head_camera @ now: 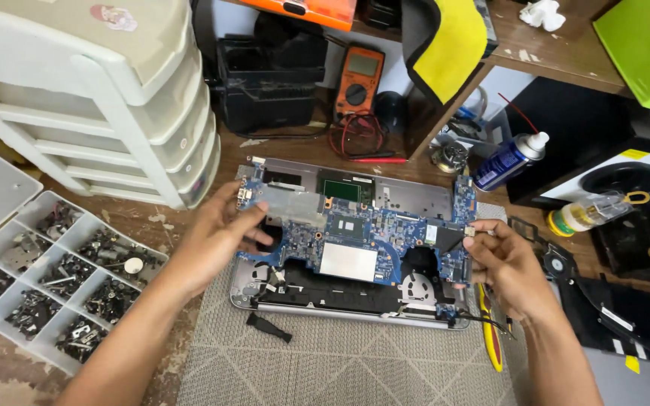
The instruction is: Installing a motherboard into a laptop chassis, connecting internal cables, and securing it with screws.
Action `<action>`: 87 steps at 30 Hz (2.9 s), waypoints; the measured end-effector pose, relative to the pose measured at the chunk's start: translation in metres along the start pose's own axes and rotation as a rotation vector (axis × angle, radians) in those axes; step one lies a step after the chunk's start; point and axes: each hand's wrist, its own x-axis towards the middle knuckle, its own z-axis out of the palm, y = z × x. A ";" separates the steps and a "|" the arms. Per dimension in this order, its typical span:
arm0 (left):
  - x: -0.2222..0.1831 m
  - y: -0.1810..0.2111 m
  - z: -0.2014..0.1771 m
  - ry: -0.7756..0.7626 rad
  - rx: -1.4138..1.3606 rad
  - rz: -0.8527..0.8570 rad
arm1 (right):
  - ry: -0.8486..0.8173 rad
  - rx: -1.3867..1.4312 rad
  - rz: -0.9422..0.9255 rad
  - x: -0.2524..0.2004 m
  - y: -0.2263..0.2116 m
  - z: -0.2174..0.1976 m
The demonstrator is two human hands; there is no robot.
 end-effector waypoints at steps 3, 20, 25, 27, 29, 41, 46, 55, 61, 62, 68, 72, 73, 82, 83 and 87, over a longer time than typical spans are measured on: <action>-0.004 -0.004 -0.002 -0.025 0.121 -0.032 | 0.015 -0.032 -0.030 0.004 0.010 -0.003; -0.014 0.024 0.002 0.010 0.265 -0.147 | -0.057 0.001 -0.024 0.012 0.020 -0.014; -0.019 0.034 0.007 -0.023 0.611 -0.309 | -0.218 -0.118 0.118 0.014 0.015 -0.025; -0.019 0.034 0.010 -0.012 0.648 -0.294 | -0.191 -0.170 0.129 0.008 0.005 -0.019; -0.019 0.035 0.011 -0.014 0.673 -0.303 | -0.210 -0.159 0.150 0.005 0.003 -0.018; -0.005 0.017 0.012 0.044 0.910 -0.312 | -0.235 -0.275 0.135 -0.004 -0.002 -0.020; 0.000 0.009 0.013 0.060 0.988 -0.311 | -0.189 -0.369 0.088 -0.005 -0.003 -0.017; 0.008 -0.016 0.010 0.149 1.159 -0.239 | -0.121 -0.402 0.197 -0.006 -0.009 -0.010; 0.011 -0.021 0.010 0.169 1.184 -0.258 | -0.117 -0.460 0.181 -0.005 -0.006 -0.009; 0.010 -0.019 0.011 0.166 1.154 -0.257 | -0.108 -0.490 0.161 -0.005 -0.006 -0.008; 0.012 -0.023 0.008 0.189 1.042 -0.230 | -0.038 -0.752 0.010 -0.019 -0.018 0.006; 0.010 -0.025 0.007 0.250 0.963 -0.171 | -0.393 -0.643 -0.547 -0.033 -0.022 0.015; 0.010 -0.026 0.007 0.250 0.964 -0.171 | -0.392 -0.642 -0.547 -0.034 -0.021 0.017; 0.004 -0.015 0.015 0.296 0.898 -0.150 | -0.565 -0.630 -0.539 -0.042 -0.010 0.038; 0.003 -0.012 0.017 0.286 0.849 -0.185 | -0.545 -0.640 -0.485 -0.043 -0.011 0.039; 0.004 -0.012 0.015 0.252 0.846 -0.178 | -0.552 -0.641 -0.409 -0.044 -0.012 0.040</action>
